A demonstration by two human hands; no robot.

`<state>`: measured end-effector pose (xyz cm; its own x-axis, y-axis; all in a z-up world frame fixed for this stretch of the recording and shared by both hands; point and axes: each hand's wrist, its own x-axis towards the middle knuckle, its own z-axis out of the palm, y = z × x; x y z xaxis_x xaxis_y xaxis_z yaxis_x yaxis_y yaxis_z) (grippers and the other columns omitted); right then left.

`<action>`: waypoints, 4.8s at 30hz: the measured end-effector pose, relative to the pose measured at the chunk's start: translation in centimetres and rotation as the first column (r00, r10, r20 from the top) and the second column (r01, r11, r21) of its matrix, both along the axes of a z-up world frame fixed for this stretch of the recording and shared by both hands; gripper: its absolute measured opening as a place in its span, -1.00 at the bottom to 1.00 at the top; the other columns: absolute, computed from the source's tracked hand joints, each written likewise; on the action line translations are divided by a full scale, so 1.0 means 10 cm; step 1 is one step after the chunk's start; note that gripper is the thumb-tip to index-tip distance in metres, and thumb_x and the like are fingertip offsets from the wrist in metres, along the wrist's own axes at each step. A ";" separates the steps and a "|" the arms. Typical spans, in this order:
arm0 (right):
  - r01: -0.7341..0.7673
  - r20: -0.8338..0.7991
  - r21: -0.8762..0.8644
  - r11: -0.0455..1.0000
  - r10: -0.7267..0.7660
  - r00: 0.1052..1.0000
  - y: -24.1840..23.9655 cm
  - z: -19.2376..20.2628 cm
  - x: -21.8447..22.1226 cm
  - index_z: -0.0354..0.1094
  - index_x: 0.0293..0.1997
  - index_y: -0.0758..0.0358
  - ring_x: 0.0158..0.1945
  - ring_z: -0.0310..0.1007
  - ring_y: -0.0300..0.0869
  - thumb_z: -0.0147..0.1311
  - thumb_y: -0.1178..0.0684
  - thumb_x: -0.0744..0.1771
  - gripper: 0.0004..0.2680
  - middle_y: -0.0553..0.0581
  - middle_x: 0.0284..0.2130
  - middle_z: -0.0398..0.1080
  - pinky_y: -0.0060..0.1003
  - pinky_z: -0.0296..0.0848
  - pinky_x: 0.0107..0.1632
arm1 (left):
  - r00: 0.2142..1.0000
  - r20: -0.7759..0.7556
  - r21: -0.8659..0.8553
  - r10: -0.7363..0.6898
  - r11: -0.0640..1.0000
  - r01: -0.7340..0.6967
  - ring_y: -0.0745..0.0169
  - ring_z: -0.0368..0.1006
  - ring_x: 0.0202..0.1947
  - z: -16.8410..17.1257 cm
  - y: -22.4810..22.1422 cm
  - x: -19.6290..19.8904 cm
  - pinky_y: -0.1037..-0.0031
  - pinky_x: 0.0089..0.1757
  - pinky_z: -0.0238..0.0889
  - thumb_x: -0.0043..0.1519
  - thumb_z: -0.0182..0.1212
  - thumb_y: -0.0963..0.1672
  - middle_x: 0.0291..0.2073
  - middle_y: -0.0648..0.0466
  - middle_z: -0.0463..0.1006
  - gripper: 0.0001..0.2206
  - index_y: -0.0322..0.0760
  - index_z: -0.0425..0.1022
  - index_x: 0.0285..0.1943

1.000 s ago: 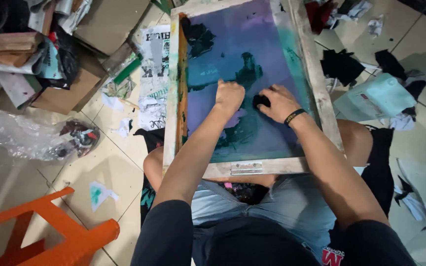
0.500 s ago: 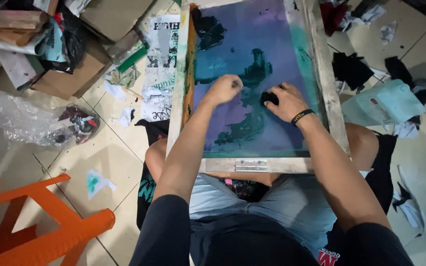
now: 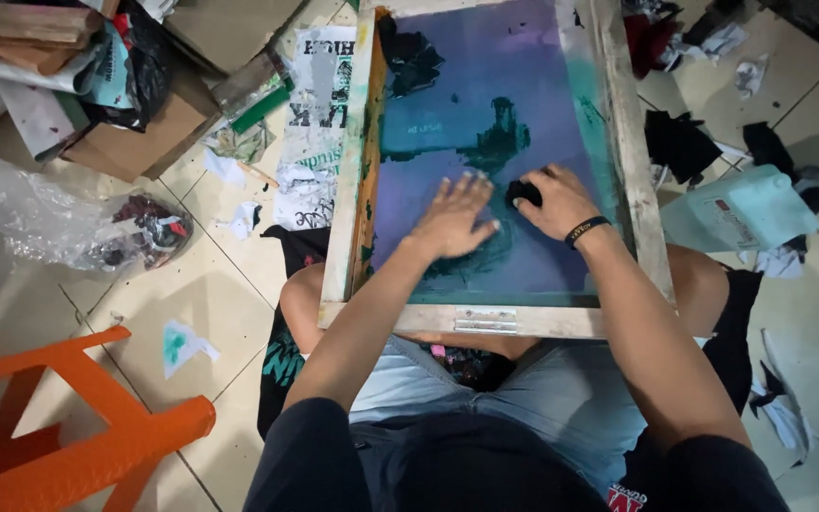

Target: Cleaning a screen printing frame by wiping the mesh with a cloth and cleaning solution to remove ink residue.

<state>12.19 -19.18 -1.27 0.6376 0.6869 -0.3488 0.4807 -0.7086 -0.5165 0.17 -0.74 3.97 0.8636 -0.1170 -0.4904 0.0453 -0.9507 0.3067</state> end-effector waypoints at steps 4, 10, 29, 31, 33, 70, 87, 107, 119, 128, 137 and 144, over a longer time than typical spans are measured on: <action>0.007 -0.028 0.009 1.000 -0.007 1.000 -0.03 -0.09 -0.01 0.30 0.33 0.13 0.32 0.21 0.26 -0.02 -0.17 0.41 -0.64 0.39 0.15 0.29 0.08 0.34 0.24 | 0.994 0.076 -0.107 -0.073 0.991 0.081 -0.10 -0.17 0.59 -0.27 0.02 -0.10 -0.06 0.45 -0.42 0.40 -0.26 0.16 0.57 -0.11 0.03 -0.33 -0.24 0.01 0.61; -0.029 0.112 0.009 1.000 0.028 0.993 0.00 -0.24 -0.02 0.34 0.29 0.12 0.30 0.20 0.26 0.00 -0.08 0.41 -0.70 0.37 0.16 0.26 0.10 0.28 0.25 | 0.990 0.117 -0.043 0.084 0.996 -0.079 0.05 -0.13 0.58 -0.42 0.24 -0.03 -0.19 0.41 -0.46 0.44 -0.30 0.15 0.56 0.06 0.08 -0.41 -0.06 0.05 0.61; 0.039 0.127 -0.048 0.998 -0.033 0.991 -0.04 -0.33 0.01 0.31 0.33 0.07 0.29 0.18 0.23 -0.01 -0.11 0.40 -0.67 0.37 0.19 0.24 0.12 0.20 0.28 | 0.991 -0.013 -0.081 0.131 0.988 -0.131 -0.09 -0.19 0.58 -0.16 0.22 -0.21 -0.15 0.42 -0.47 0.41 -0.19 0.12 0.57 -0.02 0.03 -0.39 -0.17 0.05 0.61; 0.039 0.134 -0.040 0.998 -0.034 0.990 -0.04 -0.35 0.02 0.30 0.33 0.06 0.28 0.19 0.23 0.00 -0.11 0.41 -0.67 0.37 0.17 0.25 0.11 0.21 0.26 | 0.991 -0.026 -0.057 0.133 0.989 -0.134 -0.10 -0.26 0.59 -0.23 0.20 -0.16 -0.19 0.41 -0.54 0.43 -0.26 0.14 0.59 -0.01 -0.04 -0.37 -0.15 -0.03 0.64; 0.052 0.152 -0.056 0.997 -0.043 0.987 -0.03 -0.30 0.00 0.31 0.32 0.03 0.26 0.18 0.19 -0.02 -0.14 0.41 -0.68 0.33 0.15 0.25 0.10 0.22 0.23 | 0.989 0.002 0.026 0.147 0.989 -0.147 -0.08 -0.31 0.60 -0.40 0.22 -0.08 -0.25 0.40 -0.61 0.44 -0.41 0.15 0.61 0.07 -0.10 -0.39 -0.06 -0.11 0.65; 0.156 0.098 -0.067 0.986 -0.149 0.984 -0.16 -0.06 0.07 0.26 0.38 0.14 0.33 0.15 0.25 -0.03 -0.15 0.42 -0.63 0.42 0.21 0.25 0.19 0.15 0.28 | 0.974 0.137 -0.177 -0.182 0.963 0.205 -0.07 -0.14 0.57 -0.19 -0.12 -0.09 -0.28 0.41 -0.38 0.33 -0.10 0.21 0.55 0.06 0.11 -0.35 0.00 0.13 0.56; 0.137 0.105 -0.099 0.986 -0.126 0.986 -0.16 -0.11 0.10 0.28 0.40 0.09 0.38 0.09 0.23 -0.01 -0.18 0.41 -0.61 0.37 0.28 0.21 0.15 0.14 0.32 | 0.976 0.199 -0.043 0.087 0.996 -0.080 -0.13 -0.10 0.56 -0.36 0.11 -0.14 -0.27 0.37 -0.33 0.38 -0.09 0.10 0.52 0.00 0.18 -0.41 -0.13 0.14 0.57; 0.074 0.119 -0.048 0.996 -0.068 0.990 -0.15 -0.18 0.09 0.30 0.37 0.17 0.28 0.22 0.28 0.00 -0.09 0.42 -0.64 0.41 0.17 0.28 0.15 0.28 0.22 | 0.965 0.064 -0.042 0.255 0.967 -0.252 -0.10 -0.32 0.60 -0.52 0.19 -0.12 -0.25 0.38 -0.60 0.48 -0.28 0.09 0.60 -0.09 -0.10 -0.45 -0.08 -0.03 0.64; 0.078 0.064 -0.089 0.993 -0.073 0.995 -0.11 -0.04 0.07 0.26 0.41 0.18 0.33 0.17 0.30 0.02 -0.12 0.41 -0.61 0.42 0.21 0.26 0.14 0.26 0.27 | 0.979 0.038 -0.077 0.202 0.977 -0.199 -0.12 -0.37 0.60 -0.41 0.20 -0.13 -0.30 0.37 -0.64 0.41 -0.16 0.19 0.60 -0.17 -0.15 -0.29 -0.17 -0.11 0.65; 0.072 0.059 -0.083 0.994 -0.067 0.996 -0.15 -0.14 0.08 0.22 0.42 0.18 0.38 0.11 0.31 -0.04 -0.12 0.43 -0.61 0.44 0.23 0.24 0.17 0.16 0.33 | 0.967 0.034 -0.100 0.251 0.964 -0.247 -0.04 -0.31 0.59 -0.48 0.21 -0.11 -0.25 0.38 -0.60 0.50 -0.27 0.07 0.60 -0.08 -0.11 -0.46 -0.09 -0.06 0.64; 0.065 0.053 -0.074 0.995 -0.062 0.997 -0.14 -0.08 0.07 0.21 0.43 0.20 0.37 0.13 0.30 -0.03 -0.12 0.43 -0.60 0.45 0.23 0.24 0.16 0.19 0.33 | 0.974 0.095 -0.117 0.206 0.974 -0.194 -0.10 -0.24 0.58 -0.30 0.18 -0.16 -0.32 0.37 -0.48 0.44 -0.16 -0.03 0.56 -0.04 0.03 -0.56 0.03 0.18 0.54; 0.029 0.075 -0.078 0.997 -0.023 0.997 -0.11 0.02 0.09 0.24 0.40 0.25 0.35 0.19 0.24 -0.06 -0.12 0.43 -0.61 0.41 0.20 0.30 0.11 0.24 0.32 | 0.958 0.252 -0.162 0.137 0.982 -0.097 -0.17 0.30 0.34 -0.82 0.12 -0.20 -0.21 0.21 0.14 0.35 -0.06 -0.09 0.25 -0.03 0.52 -0.64 0.06 0.54 0.29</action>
<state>13.14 -20.28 -1.09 0.6812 0.6416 -0.3527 0.4960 -0.7588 -0.4222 -1.79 0.46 -4.22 0.9711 -0.0610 -0.2308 0.0533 -0.8871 0.4584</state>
